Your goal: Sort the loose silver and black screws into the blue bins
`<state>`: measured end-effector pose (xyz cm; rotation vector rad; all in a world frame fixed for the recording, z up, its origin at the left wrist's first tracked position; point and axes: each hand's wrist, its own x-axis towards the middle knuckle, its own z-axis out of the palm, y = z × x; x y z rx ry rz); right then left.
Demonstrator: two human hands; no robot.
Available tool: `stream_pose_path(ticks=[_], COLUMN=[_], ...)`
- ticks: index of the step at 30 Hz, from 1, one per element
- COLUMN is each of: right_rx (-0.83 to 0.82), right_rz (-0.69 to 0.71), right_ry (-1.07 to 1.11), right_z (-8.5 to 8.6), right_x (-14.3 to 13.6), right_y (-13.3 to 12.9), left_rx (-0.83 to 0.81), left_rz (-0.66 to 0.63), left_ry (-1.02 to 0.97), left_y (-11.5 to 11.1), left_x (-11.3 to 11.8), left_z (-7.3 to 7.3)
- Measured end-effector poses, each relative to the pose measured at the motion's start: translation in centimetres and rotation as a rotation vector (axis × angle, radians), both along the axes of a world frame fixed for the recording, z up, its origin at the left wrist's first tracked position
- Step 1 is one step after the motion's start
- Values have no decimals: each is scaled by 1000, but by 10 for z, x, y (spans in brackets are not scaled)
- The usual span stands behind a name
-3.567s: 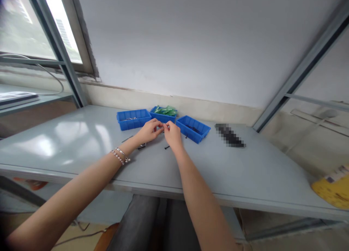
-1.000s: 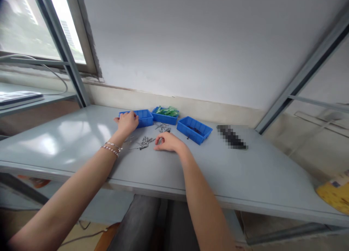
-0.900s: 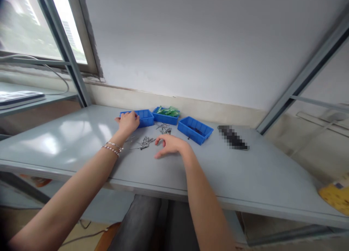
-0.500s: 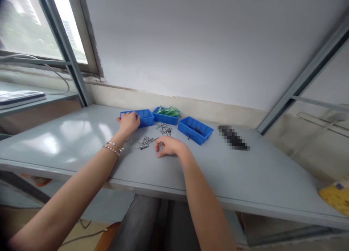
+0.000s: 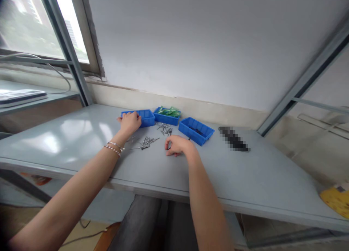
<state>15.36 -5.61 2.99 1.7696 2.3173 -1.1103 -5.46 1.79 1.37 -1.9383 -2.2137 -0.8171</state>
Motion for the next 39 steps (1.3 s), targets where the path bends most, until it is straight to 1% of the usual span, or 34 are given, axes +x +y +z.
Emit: stream_pose_path(ticks=[6, 10, 12, 14, 16, 19, 20, 22, 24, 25, 27, 30, 32, 34, 39], right_rx=[187, 204, 217, 271, 386, 600, 647, 687, 633, 568, 387, 155, 57, -14, -83], right_rz=[-5, -33, -35, -44, -82, -212, -268, -373, -464, -505, -562, -571, -564, -558, -497], right_ry=[-120, -132, -123, -89, -22, 105, 150, 270, 458, 575, 821, 1093, 1190, 1246, 1304], right_z=[-1, -4, -6, -8, -10, -13, -14, -16, -17, -18, -19, -19, -18, -18, -21], right_x=[0, 4, 3, 2, 0, 1, 1, 3, 5, 5, 5, 4, 3, 3, 3], right_y=[4, 7, 9, 10, 13, 18, 20, 24, 25, 25, 25, 22, 21, 19, 20], left_rx=[-11, 3, 37, 91, 132, 120, 104, 60, -3, -38, -97, -137, -154, -169, -170], left_rz=[5, -2, -9, -39, -128, -341, -406, -517, -628, -690, -810, -954, -1017, -1043, -1093], left_ry=[4, -16, -23, -26, -23, -2, 8, 7, -41, -80, -161, -254, -303, -342, -414], left_y=[-1, -1, -2, -2, -3, -6, -8, -10, -12, -12, -11, -8, -7, -8, -13], left_x=[1, 1, 2, 3, 6, 14, 16, 22, 27, 29, 34, 41, 45, 49, 55], left_z=[1, 1, 1, 2, 3, 6, 6, 7, 6, 5, 2, -6, -9, -11, -10])
